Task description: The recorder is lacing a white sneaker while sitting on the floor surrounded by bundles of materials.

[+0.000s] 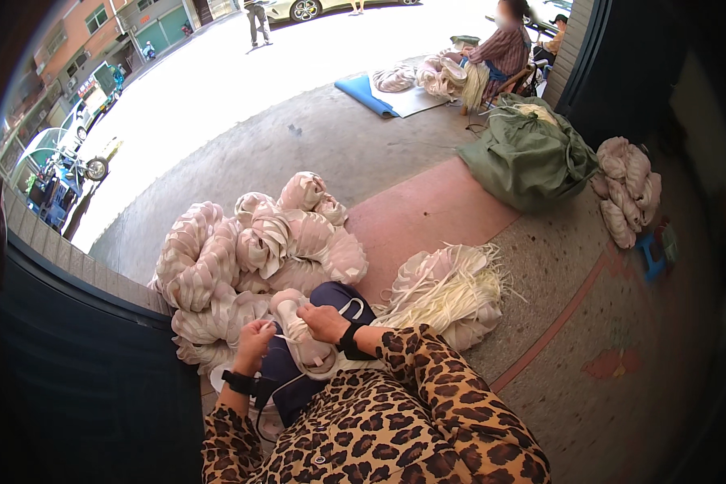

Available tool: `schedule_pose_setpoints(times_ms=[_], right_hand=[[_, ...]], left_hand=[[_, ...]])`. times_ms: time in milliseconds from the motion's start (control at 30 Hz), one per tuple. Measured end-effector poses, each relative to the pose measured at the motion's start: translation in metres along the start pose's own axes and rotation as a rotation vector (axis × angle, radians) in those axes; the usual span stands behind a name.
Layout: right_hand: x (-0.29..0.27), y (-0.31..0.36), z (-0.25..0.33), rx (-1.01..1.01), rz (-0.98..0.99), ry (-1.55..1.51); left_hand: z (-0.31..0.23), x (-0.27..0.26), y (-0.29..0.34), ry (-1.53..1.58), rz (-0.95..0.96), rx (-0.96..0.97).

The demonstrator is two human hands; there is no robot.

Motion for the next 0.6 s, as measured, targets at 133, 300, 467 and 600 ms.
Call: schedule_pose_setpoints(times_ms=[133,300,467,600], right_hand=[[-0.003,0.006,-0.011,0.043,-0.073,-0.193],[-0.004,0.014,-0.017,0.083,-0.085,-0.322],[-0.005,0.019,-0.014,0.046,-0.117,-0.319],[0.002,0.018,-0.030,0.228,-0.053,-0.361]], left_hand=[[0.032,0.048,-0.020,-0.162,0.028,0.120],[0.044,0.065,-0.036,-0.270,0.085,0.124],[0.031,0.073,-0.036,-0.519,0.094,0.259],[-0.013,0.079,-0.012,-0.857,-0.174,0.619]])
Point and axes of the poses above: each hand's wrist, its own y-axis away from the middle knuckle, its own x-axis out of the palm, z = x × y, the point moved 8 cm from there along -y, towards the middle knuckle, and after that the axes turned 4 degrees about -y, right-handed, at the moved point
